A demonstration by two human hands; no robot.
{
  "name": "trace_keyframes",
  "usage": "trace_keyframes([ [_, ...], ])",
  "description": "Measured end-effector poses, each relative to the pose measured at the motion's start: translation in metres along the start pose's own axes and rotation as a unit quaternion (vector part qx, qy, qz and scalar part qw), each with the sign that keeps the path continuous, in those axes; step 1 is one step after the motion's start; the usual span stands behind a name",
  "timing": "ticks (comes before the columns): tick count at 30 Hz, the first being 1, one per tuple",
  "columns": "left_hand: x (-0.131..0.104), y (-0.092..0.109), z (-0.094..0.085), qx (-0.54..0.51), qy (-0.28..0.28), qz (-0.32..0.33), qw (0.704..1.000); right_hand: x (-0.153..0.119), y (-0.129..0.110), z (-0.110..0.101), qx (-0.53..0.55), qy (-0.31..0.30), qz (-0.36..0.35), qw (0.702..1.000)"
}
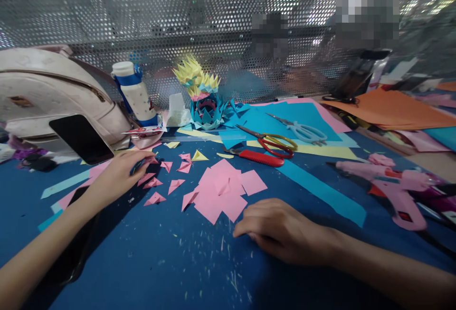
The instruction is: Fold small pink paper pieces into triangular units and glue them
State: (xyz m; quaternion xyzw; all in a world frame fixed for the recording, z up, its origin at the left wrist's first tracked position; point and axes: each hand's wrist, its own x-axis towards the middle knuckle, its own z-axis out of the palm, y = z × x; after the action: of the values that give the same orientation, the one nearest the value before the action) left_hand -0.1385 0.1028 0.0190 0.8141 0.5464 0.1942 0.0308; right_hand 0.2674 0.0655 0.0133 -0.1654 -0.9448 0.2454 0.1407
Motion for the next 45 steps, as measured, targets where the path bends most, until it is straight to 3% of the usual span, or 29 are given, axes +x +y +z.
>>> trace_keyframes([
  [5, 0.000, -0.001, 0.000, 0.005, -0.008, 0.009, 1.000, 0.000, -0.001, 0.000, 0.001, -0.003, 0.002, 1.000],
  [13, -0.003, 0.019, 0.004, -0.009, -0.055, 0.071, 0.996, 0.000, -0.001, 0.000, 0.002, 0.000, -0.001, 1.000],
  [21, -0.004, 0.032, 0.006, -0.001, -0.066, 0.089, 0.994, 0.000, -0.001, 0.001, 0.008, 0.005, -0.005, 1.000],
  [29, -0.009, 0.050, 0.022, -0.016, -0.104, 0.110, 0.988, 0.000, -0.001, 0.000, 0.002, -0.001, 0.001, 1.000],
  [39, -0.001, 0.047, 0.013, -0.029, -0.083, 0.091, 0.992, 0.002, -0.001, 0.000, 0.011, 0.008, -0.011, 1.000],
  [45, 0.005, 0.065, 0.019, -0.019, -0.069, 0.096, 0.993, 0.003, -0.002, 0.000, 0.013, 0.010, -0.014, 1.000],
])
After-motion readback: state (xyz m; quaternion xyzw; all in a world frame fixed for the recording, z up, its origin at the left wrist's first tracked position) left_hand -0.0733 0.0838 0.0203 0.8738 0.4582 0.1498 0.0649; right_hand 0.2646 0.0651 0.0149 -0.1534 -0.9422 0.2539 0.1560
